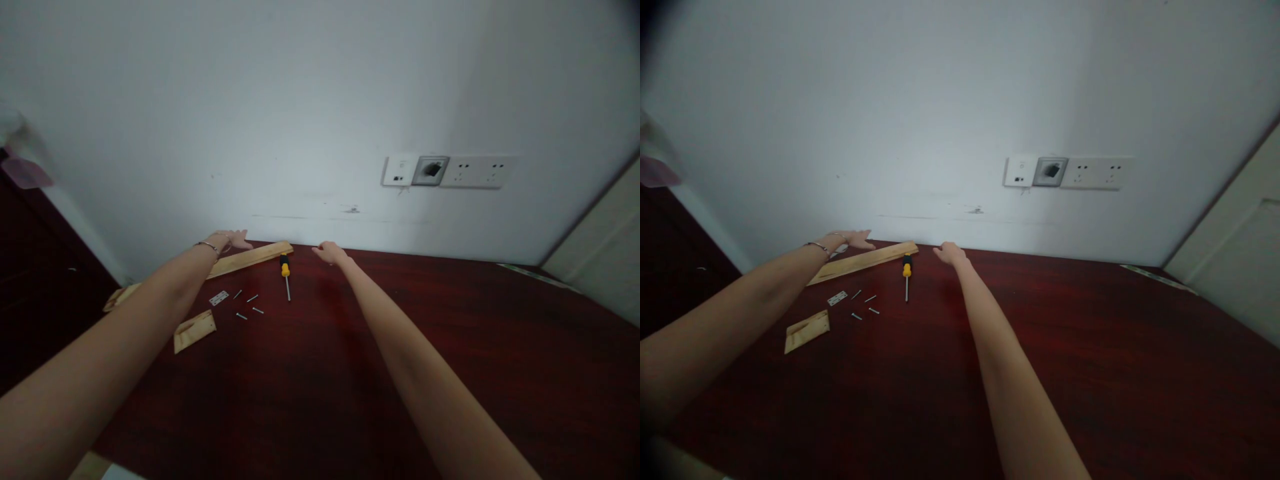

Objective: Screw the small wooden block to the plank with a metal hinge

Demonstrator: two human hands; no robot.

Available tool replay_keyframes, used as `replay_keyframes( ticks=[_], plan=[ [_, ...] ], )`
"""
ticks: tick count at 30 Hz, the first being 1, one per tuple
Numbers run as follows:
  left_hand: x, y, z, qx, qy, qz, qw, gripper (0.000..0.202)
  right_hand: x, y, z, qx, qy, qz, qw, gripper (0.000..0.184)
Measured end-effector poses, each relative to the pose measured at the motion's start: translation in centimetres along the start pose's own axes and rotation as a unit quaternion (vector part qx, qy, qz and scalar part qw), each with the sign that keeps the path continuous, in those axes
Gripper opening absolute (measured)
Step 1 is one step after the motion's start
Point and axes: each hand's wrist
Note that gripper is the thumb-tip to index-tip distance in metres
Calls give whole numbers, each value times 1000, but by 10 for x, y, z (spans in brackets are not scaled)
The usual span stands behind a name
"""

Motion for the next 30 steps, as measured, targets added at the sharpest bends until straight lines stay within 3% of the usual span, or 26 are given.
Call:
replay_keyframes(
  ticks=[3, 8, 11, 15, 21, 30],
  plan=[
    [9, 6, 41, -19, -43, -2, 999, 91, -23, 21, 34, -22, -7, 28, 999, 33],
    [11, 7, 138, -41, -157, -9, 987, 83, -66, 46, 89, -53, -11, 80, 995, 34],
    [-3, 1, 191, -46, -220, -26, 974, 87, -92, 55, 116, -72, -14, 113, 991, 34],
    [-32, -17, 238, -64, -280, -57, 956, 93, -124, 52, 139, -99, -25, 145, 984, 34],
    [-61, -38, 269, -88, -289, -94, 949, 95, -155, 28, 155, -128, -56, 160, 977, 40],
    [-64, -49, 266, -85, -293, -76, 949, 90, -163, 16, 161, -134, -69, 151, 977, 44]
  ],
)
Point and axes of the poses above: each hand's wrist, its own x-axis towards the middle knuckle, its own y-axis out of the back of the hand, z = x × y, and after that the axes turned 7 degrees about x, right-handed
